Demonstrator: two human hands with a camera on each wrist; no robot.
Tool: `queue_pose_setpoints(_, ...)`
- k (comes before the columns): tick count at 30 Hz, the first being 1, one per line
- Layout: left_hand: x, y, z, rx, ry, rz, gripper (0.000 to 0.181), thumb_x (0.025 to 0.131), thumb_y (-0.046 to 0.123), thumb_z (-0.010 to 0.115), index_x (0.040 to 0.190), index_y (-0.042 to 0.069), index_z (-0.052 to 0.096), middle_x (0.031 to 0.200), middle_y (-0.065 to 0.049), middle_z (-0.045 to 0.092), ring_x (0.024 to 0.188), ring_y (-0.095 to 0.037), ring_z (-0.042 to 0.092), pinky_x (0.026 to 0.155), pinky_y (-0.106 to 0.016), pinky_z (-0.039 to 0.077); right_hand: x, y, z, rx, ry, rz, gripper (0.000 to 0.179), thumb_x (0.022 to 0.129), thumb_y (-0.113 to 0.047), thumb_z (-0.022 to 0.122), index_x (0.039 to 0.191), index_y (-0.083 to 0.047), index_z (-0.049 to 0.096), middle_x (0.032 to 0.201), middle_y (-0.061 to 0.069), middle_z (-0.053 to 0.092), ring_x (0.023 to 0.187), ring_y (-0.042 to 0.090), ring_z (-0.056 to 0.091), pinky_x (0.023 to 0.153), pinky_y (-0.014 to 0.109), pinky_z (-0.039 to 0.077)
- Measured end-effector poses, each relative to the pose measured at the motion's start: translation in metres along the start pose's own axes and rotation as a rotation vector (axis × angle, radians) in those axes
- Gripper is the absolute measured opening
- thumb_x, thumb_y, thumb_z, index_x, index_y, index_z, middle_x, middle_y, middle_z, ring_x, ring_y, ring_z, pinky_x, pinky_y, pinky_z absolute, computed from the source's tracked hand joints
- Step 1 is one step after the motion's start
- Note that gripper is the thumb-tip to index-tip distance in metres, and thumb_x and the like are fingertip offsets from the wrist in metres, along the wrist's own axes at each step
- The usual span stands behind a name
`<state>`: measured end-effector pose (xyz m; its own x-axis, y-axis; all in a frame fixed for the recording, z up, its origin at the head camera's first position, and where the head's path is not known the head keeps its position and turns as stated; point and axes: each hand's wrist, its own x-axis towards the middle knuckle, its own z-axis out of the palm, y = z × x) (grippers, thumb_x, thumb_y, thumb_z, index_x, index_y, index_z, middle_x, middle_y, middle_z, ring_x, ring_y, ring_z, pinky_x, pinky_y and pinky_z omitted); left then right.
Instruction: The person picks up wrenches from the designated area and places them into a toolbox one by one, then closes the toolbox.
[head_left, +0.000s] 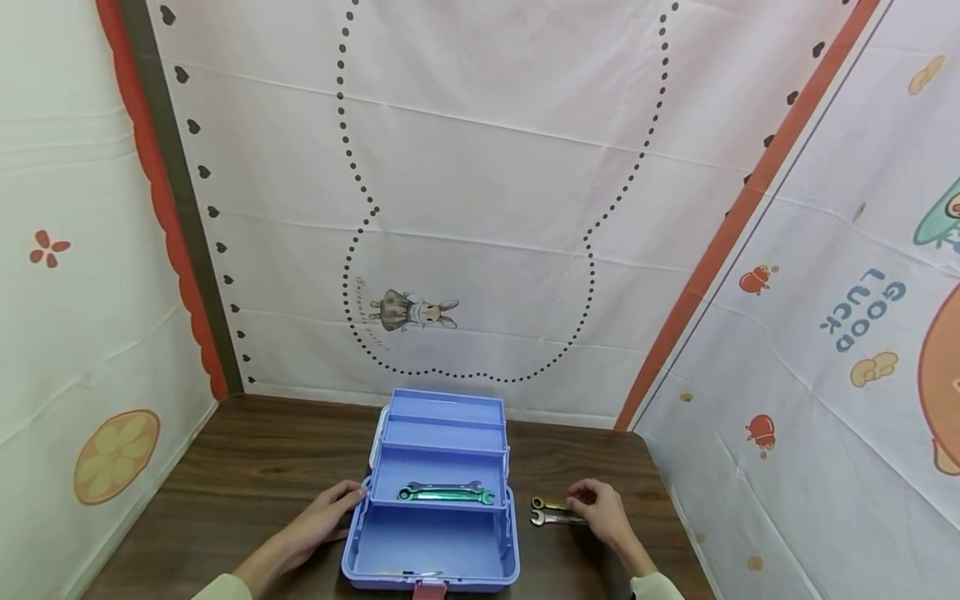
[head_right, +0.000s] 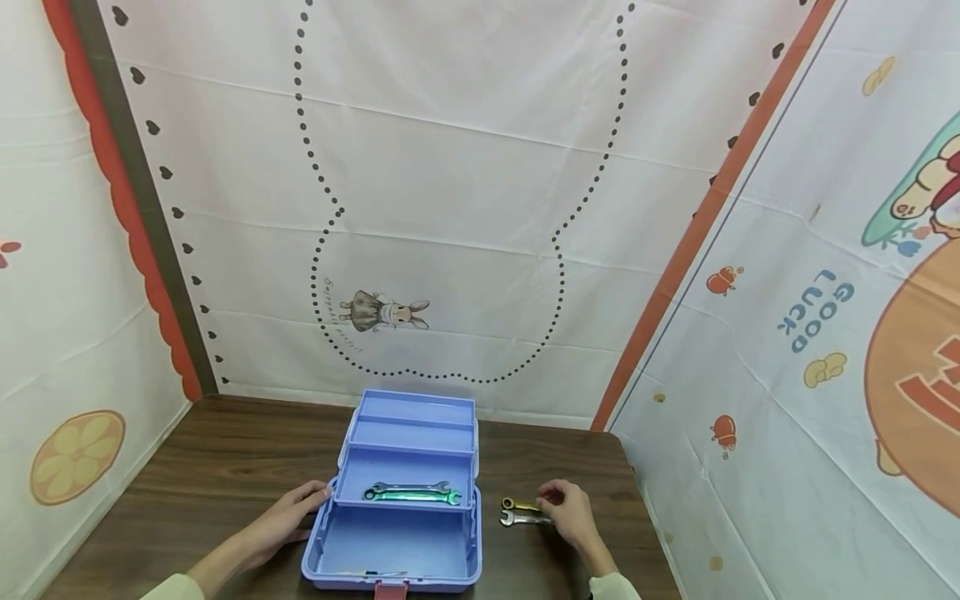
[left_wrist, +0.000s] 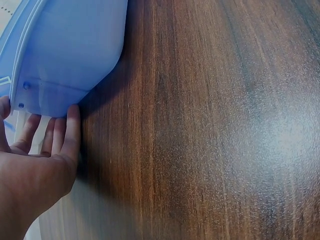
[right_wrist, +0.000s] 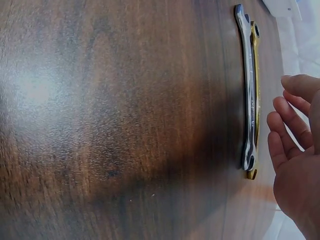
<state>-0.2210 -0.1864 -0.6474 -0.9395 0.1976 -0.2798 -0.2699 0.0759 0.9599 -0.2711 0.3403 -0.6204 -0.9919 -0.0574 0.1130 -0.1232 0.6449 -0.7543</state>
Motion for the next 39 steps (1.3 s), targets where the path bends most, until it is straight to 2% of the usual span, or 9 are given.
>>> queue_pose_setpoints(6,0.0,0.001,0.001,0.0,-0.008,0.009,0.055,0.111,0.046,0.055,0.137,-0.003,0.055,0.141,-0.022,0.055,0.131,-0.034,0.054,0.099,-0.052,0.059,0.001,0.004,0.002,-0.016,0.008,-0.006,0.013,0.086,0.0,0.086,0.094,-0.004,0.077,0.083,0.0,0.071,0.074,0.009,0.061,0.067,0.023,0.051)
queue_pose_setpoints(13,0.002,0.001,0.002,-0.004,0.028,0.009,0.055,0.11,0.046,0.056,0.137,-0.003,0.056,0.141,-0.022,0.056,0.133,-0.036,0.053,0.099,-0.054,0.059,0.003,0.002,0.007,-0.013,-0.035,-0.039,0.014,0.086,-0.003,0.086,0.098,-0.003,0.077,0.085,-0.001,0.072,0.076,0.007,0.063,0.069,0.023,0.053)
queue_pose_setpoints(20,0.001,0.001,0.001,-0.003,0.024,0.016,0.055,0.11,0.045,0.056,0.137,-0.003,0.055,0.141,-0.02,0.056,0.13,-0.033,0.055,0.099,-0.053,0.059,0.005,0.001,0.011,-0.027,-0.063,-0.07,0.014,0.087,-0.004,0.085,0.099,-0.003,0.077,0.086,-0.002,0.073,0.077,0.007,0.064,0.068,0.023,0.053)
queue_pose_setpoints(31,0.002,0.002,-0.001,0.001,0.05,0.009,0.058,0.109,0.047,0.058,0.138,-0.003,0.055,0.14,-0.02,0.057,0.131,-0.035,0.055,0.098,-0.054,0.059,0.008,0.004,0.02,-0.006,-0.063,-0.053,0.018,0.084,-0.002,0.087,0.097,-0.006,0.076,0.087,0.0,0.071,0.077,0.008,0.063,0.07,0.023,0.052)
queue_pose_setpoints(39,0.001,-0.005,-0.001,-0.016,-0.009,0.027,0.056,0.11,0.046,0.056,0.136,-0.003,0.056,0.14,-0.021,0.056,0.129,-0.032,0.055,0.099,-0.053,0.059,0.005,0.011,0.023,-0.033,-0.079,-0.062,0.021,0.081,0.002,0.087,0.096,-0.005,0.074,0.089,0.004,0.069,0.079,0.009,0.06,0.071,0.024,0.051)
